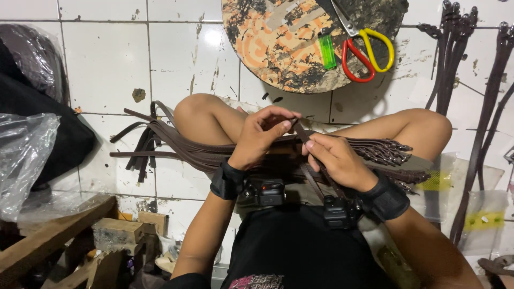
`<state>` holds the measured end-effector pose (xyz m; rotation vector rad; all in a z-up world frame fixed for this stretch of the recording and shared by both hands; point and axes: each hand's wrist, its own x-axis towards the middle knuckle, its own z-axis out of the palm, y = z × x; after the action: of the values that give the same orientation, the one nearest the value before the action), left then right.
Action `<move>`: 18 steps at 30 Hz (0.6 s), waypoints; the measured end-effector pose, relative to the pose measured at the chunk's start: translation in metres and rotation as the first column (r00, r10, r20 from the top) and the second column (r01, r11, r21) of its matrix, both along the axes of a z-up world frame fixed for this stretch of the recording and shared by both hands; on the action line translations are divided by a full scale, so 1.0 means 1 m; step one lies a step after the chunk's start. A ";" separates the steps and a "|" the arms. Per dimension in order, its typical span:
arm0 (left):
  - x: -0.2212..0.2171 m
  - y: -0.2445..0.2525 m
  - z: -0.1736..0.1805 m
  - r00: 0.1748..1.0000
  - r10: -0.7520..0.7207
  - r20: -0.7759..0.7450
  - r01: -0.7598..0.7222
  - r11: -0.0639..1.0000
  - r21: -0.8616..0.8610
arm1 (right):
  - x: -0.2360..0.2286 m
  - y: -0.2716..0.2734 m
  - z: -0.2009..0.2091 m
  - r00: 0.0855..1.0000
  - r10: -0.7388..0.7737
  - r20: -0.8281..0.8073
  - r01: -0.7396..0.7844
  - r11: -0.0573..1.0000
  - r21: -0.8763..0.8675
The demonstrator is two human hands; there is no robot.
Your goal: Finishing the edges of leather straps by sealing them with a lighter.
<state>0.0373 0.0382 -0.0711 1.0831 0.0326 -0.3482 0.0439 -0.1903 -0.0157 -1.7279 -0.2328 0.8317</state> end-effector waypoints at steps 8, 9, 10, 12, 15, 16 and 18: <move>-0.004 0.006 0.012 0.997 -0.034 -0.066 0.030 0.998 -0.061 | -0.002 0.005 -0.003 0.999 0.029 0.031 -0.027 0.999 -0.041; -0.005 0.007 0.011 0.997 -0.059 -0.057 0.057 0.997 -0.046 | -0.002 0.006 -0.003 0.998 0.035 0.050 -0.033 0.999 -0.035; -0.006 0.008 0.011 0.997 -0.058 -0.057 0.056 0.997 -0.047 | -0.002 0.007 -0.004 0.998 0.036 0.050 -0.034 0.999 -0.036; -0.009 0.009 0.009 0.982 -0.185 -0.040 0.184 0.983 -0.014 | -0.003 0.008 -0.007 0.994 0.079 0.077 -0.076 0.996 -0.043; -0.012 0.002 0.012 0.982 -0.155 -0.108 0.158 0.987 0.018 | -0.006 0.009 -0.016 0.996 0.041 0.081 -0.034 0.996 -0.080; -0.012 0.002 0.011 0.982 -0.157 -0.107 0.160 0.987 0.018 | -0.005 0.008 -0.017 0.996 0.038 0.082 -0.031 0.996 -0.081; -0.012 0.002 0.011 0.993 -0.115 0.031 0.110 0.987 0.120 | -0.003 0.007 -0.020 0.995 0.046 0.090 -0.036 0.994 -0.106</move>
<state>0.0256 0.0403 -0.0603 1.2118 -0.0426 -0.4317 0.0410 -0.1837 -0.0352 -1.8667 -0.2924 0.8069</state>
